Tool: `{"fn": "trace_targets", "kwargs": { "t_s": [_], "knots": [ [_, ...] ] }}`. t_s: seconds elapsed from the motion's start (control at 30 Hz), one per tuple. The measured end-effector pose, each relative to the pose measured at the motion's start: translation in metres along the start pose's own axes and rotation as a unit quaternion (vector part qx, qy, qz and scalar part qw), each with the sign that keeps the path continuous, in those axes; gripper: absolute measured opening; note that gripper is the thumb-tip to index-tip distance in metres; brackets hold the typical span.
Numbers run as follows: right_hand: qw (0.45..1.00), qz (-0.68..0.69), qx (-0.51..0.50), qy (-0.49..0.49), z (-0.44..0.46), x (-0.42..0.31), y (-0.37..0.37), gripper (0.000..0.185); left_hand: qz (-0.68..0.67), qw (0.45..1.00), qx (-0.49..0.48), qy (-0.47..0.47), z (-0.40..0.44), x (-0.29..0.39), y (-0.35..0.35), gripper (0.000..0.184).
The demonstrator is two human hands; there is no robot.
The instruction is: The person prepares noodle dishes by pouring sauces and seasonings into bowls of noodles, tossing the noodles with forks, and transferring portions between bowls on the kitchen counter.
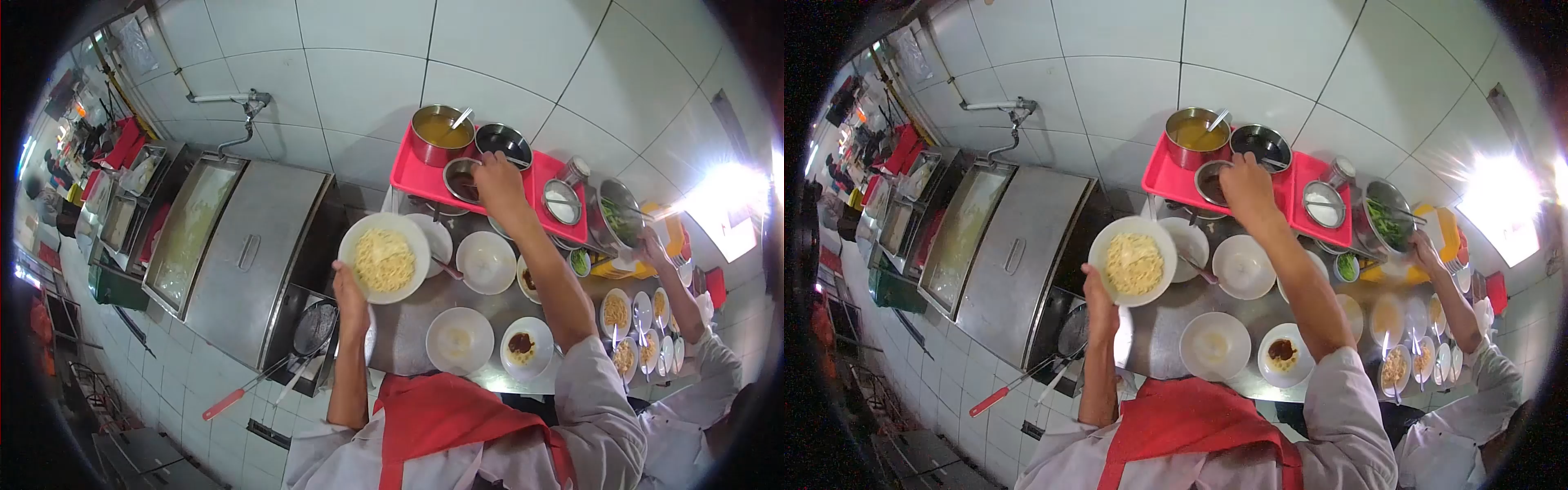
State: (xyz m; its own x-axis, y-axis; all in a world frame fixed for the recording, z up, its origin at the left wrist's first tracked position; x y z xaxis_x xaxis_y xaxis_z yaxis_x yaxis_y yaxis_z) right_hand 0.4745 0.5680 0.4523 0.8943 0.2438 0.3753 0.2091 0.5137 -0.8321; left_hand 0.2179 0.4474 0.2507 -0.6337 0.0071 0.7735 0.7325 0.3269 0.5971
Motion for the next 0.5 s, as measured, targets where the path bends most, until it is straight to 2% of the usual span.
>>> {"fn": "trace_targets", "kwargs": {
  "t_s": [0.07,0.13,0.2,0.23,0.3,0.4,0.43,0.5],
  "knots": [
    [0.995,0.099,-0.027,-0.007,-0.018,-0.032,-0.025,0.012,0.011,1.0,0.016,-0.002,-0.015,0.005,-0.03,0.067],
    [0.962,0.117,-0.242,-0.053,-0.055,-0.085,0.028,0.013,-0.011,0.996,0.091,-0.005,-0.032,0.013,-0.06,0.067],
    [0.95,0.136,-0.271,-0.072,-0.095,-0.115,0.078,0.014,-0.013,0.993,0.114,-0.009,-0.041,0.014,-0.078,0.068],
    [0.949,0.139,-0.272,-0.075,-0.103,-0.123,0.099,0.014,-0.017,0.99,0.139,-0.007,-0.046,0.015,-0.088,0.069],
    [0.971,0.125,-0.205,-0.021,-0.104,-0.121,0.12,0.01,-0.03,0.99,0.141,0.002,-0.05,0.021,-0.086,0.068],
    [0.966,0.136,-0.219,-0.016,-0.099,-0.107,0.123,0.009,-0.021,0.989,0.145,0.018,-0.056,0.018,-0.09,0.068],
    [0.97,0.091,-0.224,-0.019,-0.096,-0.095,0.105,0.01,0.007,0.989,0.144,0.03,-0.048,0.012,-0.096,0.069],
    [0.98,0.111,-0.166,-0.02,-0.086,-0.065,0.027,0.009,0.001,0.985,0.147,0.088,-0.049,0.017,-0.079,0.068]
  ]
}}
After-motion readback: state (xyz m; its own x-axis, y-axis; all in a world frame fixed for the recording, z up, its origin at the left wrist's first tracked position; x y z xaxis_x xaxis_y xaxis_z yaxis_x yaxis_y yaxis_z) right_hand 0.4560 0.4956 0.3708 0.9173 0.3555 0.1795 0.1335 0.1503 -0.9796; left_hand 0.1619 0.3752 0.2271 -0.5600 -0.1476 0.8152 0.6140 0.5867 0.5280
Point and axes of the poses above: each hand's wrist, its own z-axis towards the middle knuckle, its own y-axis out of the palm, x = y × z, the point moved 9 cm from there along z, towards the middle knuckle, and after that the axes turned 11 degrees about -z, right-handed, at the moved point
